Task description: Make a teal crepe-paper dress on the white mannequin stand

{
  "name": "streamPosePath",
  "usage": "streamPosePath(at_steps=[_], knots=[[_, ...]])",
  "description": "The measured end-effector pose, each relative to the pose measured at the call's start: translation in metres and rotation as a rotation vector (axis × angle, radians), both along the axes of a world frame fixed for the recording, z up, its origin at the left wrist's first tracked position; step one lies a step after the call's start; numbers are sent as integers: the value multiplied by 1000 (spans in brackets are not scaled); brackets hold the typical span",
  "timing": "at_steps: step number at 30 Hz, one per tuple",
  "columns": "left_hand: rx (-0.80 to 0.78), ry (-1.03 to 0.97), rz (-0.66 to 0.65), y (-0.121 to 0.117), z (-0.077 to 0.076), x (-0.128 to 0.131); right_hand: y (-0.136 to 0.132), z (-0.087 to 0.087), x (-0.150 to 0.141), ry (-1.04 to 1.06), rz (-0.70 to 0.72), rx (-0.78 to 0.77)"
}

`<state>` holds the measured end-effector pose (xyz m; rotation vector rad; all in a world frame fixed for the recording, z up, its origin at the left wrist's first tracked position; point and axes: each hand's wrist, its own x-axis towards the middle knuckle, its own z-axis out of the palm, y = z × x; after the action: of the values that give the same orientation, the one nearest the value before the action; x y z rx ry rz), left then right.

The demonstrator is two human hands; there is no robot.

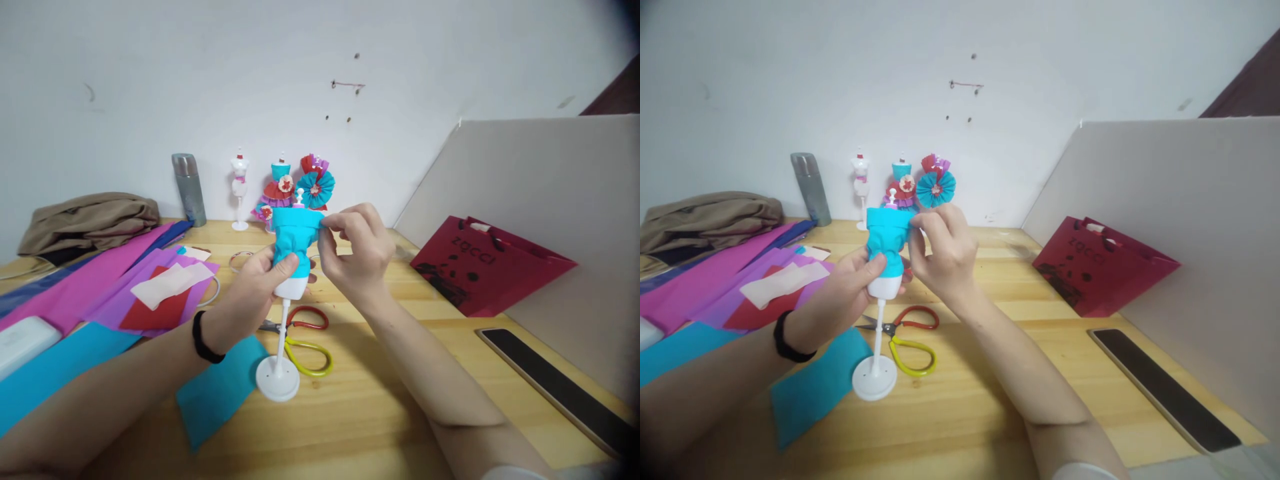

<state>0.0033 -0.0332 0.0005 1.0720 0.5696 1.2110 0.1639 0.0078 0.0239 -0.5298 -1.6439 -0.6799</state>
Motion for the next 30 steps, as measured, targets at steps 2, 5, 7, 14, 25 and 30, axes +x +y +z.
streamPosePath(at_steps=[2, 5, 7, 14, 25, 30], knots=[[14, 15, 24, 0, -1, 0, -2, 0, 0, 7, 14, 31], [39, 41, 57, 1, -3, 0, -4, 0, -2, 1, 2, 58], [51, 61, 77, 1, -4, 0, -4, 0, -3, -7, -6, 68], [60, 59, 67, -1, -2, 0, 0, -3, -4, -36, 69, 131], [18, 41, 55, -1, 1, -5, 11, -8, 0, -18, 44, 136], [10, 38, 62, -2, 2, -5, 10, -6, 2, 20, 16, 81]])
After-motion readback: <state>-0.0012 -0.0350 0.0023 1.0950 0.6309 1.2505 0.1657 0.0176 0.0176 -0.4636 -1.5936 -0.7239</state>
